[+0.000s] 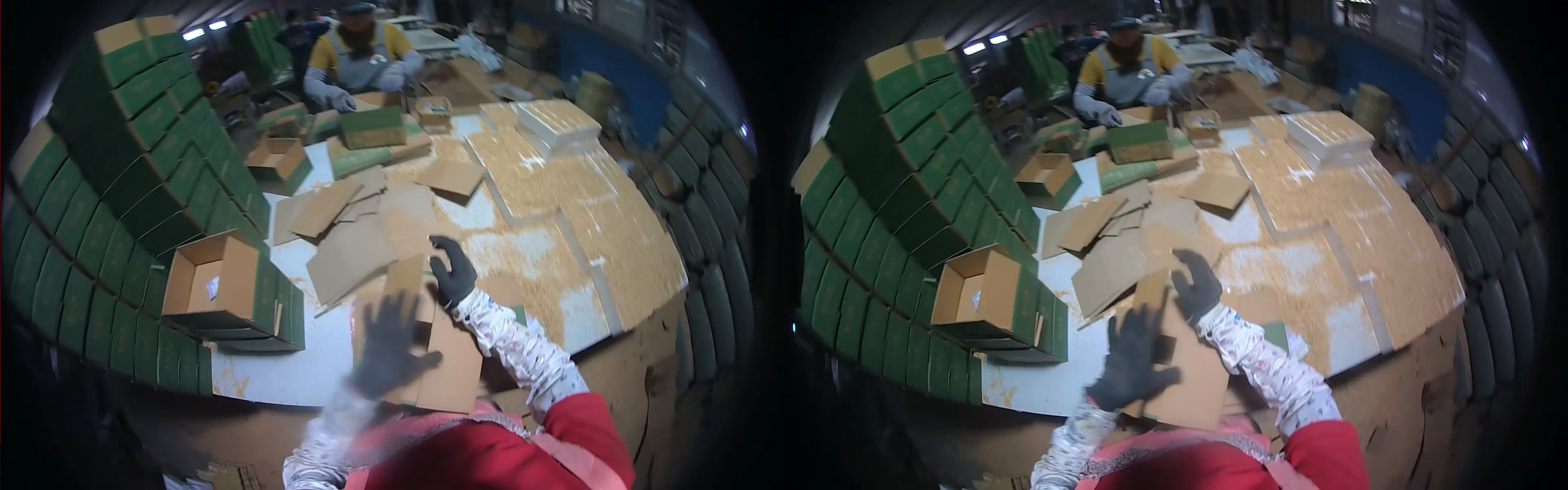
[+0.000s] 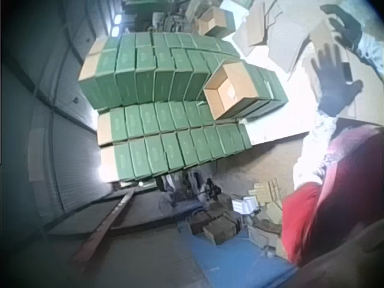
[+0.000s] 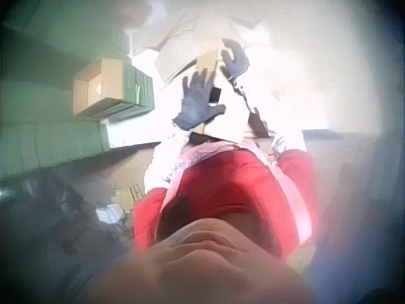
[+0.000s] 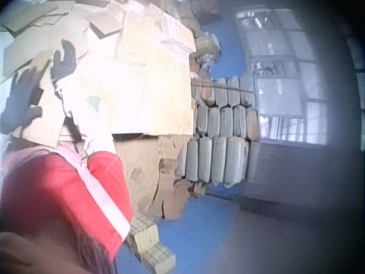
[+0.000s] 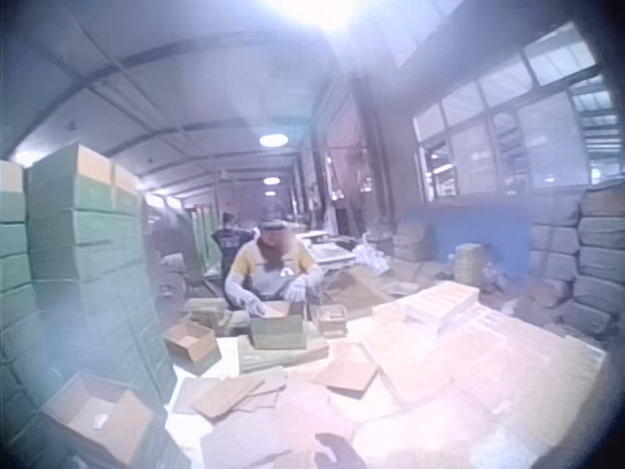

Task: The person folds cardboard boxes into shape, inserts paper packets and foam trays filled with grain into the boxes, and stacks the packed boxes by hand.

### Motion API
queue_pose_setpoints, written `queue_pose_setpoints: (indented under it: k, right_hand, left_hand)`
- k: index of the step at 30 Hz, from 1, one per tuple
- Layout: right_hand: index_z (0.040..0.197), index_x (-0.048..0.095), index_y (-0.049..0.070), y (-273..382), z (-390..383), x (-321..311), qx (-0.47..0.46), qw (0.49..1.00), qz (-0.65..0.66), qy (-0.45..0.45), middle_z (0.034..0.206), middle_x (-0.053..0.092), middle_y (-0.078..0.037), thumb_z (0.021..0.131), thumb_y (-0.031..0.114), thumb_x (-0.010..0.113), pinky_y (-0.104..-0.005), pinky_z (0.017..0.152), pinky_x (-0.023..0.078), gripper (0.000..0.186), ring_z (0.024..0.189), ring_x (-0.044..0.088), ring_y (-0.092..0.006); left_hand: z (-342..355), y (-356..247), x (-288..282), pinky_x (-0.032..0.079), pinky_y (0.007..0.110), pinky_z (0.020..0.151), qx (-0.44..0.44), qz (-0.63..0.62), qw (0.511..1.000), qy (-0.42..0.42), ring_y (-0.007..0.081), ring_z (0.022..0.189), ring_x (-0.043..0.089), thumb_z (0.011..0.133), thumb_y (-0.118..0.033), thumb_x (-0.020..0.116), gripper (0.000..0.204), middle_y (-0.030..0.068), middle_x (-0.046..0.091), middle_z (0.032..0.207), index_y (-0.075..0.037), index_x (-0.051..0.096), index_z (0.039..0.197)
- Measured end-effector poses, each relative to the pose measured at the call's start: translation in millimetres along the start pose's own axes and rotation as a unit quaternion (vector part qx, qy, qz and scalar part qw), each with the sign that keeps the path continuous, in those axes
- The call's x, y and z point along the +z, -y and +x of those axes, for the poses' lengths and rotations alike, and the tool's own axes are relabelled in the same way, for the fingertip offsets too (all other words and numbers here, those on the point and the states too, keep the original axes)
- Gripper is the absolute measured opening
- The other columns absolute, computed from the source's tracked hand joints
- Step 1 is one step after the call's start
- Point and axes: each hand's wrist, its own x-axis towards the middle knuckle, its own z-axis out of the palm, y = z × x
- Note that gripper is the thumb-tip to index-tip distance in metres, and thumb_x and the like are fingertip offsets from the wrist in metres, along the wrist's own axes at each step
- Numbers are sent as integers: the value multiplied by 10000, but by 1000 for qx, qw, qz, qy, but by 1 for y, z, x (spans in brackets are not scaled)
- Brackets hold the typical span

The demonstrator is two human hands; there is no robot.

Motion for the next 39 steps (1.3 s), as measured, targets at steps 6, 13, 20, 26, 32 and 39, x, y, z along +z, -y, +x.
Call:
queue_pose_setpoints:
  k: [6,13,20,26,32,39]
  right_hand:
    - [1154,472,-5,-144,-157,-58,264,932,14,247,1125,537,-177,820,198,519,-369,842,441,394,1022,515,-335]
    - [986,513,57,63,14,-42,152,762,-114,620,832,606,-208,810,289,473,-445,712,470,294,773,603,-368]
    - [989,556,89,19,-17,-85,21,611,-245,752,842,622,-173,749,185,507,-463,712,485,263,823,609,-368]
    - [1254,435,97,-88,85,-125,83,982,-100,135,1185,520,-161,833,222,568,-364,925,402,459,1103,502,-293]
    - [988,544,132,-453,58,-177,660,641,290,-263,916,539,-58,813,283,582,-455,653,449,234,817,538,-261]
    - [1047,551,119,-519,57,-97,342,883,114,-299,1001,493,-103,832,235,555,-418,643,450,244,893,524,-268]
  left_hand:
    - [2,123,41,238,440,1020,-119,-158,973,-117,278,1223,360,778,-377,599,669,165,374,1330,-49,358,1309]
    - [-87,58,125,400,334,903,-80,-459,835,292,232,1000,530,841,-165,556,357,117,555,1085,-34,507,1170]
    - [63,74,23,427,349,878,-84,-151,977,-123,313,1054,533,809,-77,533,354,166,562,1129,-81,526,1163]
    - [67,90,77,482,362,721,-198,-204,958,-39,291,805,610,831,-113,469,212,105,626,883,-96,613,985]
    - [92,81,90,465,364,680,-200,-108,973,40,330,778,590,792,-63,495,172,164,618,836,-33,632,892]
    - [91,73,84,441,395,803,-201,-104,974,6,331,851,574,836,-93,496,178,150,622,897,-43,612,961]
